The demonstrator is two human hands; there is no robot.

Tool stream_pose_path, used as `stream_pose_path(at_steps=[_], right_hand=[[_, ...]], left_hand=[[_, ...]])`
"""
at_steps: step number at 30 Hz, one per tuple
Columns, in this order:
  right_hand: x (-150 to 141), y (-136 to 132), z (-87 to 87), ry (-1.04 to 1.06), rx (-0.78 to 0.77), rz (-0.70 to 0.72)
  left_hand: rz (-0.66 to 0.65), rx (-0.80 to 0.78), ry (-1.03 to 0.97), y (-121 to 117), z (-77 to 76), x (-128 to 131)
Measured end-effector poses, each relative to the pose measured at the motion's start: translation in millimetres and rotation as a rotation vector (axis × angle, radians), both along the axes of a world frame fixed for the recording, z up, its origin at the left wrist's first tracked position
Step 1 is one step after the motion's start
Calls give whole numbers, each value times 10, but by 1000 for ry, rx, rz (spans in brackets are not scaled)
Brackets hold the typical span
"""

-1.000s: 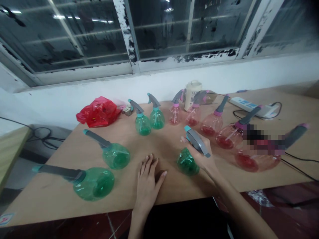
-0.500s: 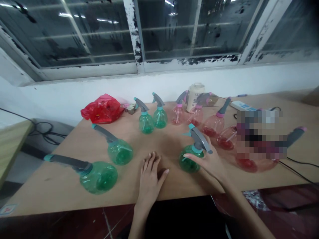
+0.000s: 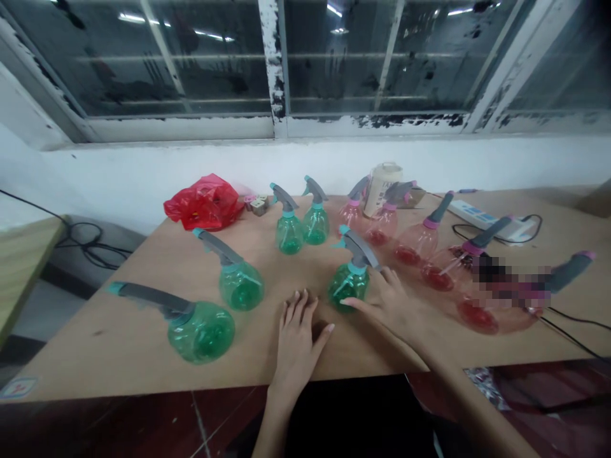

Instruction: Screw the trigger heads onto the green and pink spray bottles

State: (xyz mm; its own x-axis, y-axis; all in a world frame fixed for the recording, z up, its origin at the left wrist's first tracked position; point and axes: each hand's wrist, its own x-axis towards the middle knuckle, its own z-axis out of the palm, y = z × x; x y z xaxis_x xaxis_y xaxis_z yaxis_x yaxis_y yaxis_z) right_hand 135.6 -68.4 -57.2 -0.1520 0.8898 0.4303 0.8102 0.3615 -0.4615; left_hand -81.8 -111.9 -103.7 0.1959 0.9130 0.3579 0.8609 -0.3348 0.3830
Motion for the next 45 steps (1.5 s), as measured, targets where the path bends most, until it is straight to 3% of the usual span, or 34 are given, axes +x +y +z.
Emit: stream_pose_path(at_steps=[5,10,18,23,28,31,34,37,45], right_hand=[[-525,444,184,-68,-65,165],[-1020,723,327,-140,-180,222],[-1424,960,353,-141,-163,271],[-1506,947,373,-115,-173,241],[-1316,929,384,13,-180,235],[-1162,1038,413,157,-111,225],[-1099,1224,448,226,-31,100],[-1160,1405,492,218,-44,22],[-1465,1651,558,109,-169,10]], left_hand=[[4,-7,-1,-25,19,-9],[-5,-22,-25,-37,9,-2],[-9,-35,-38,-41,18,-4],[1,-48,-37,-36,7,-9],[-2,-46,-47,-36,5,-14],[-10,-41,-61,-30,2,-27],[-7,-33,-71,-17,-21,-40],[-6,-26,-70,-8,-48,-47],[-10,-37,-48,-22,-32,-60]])
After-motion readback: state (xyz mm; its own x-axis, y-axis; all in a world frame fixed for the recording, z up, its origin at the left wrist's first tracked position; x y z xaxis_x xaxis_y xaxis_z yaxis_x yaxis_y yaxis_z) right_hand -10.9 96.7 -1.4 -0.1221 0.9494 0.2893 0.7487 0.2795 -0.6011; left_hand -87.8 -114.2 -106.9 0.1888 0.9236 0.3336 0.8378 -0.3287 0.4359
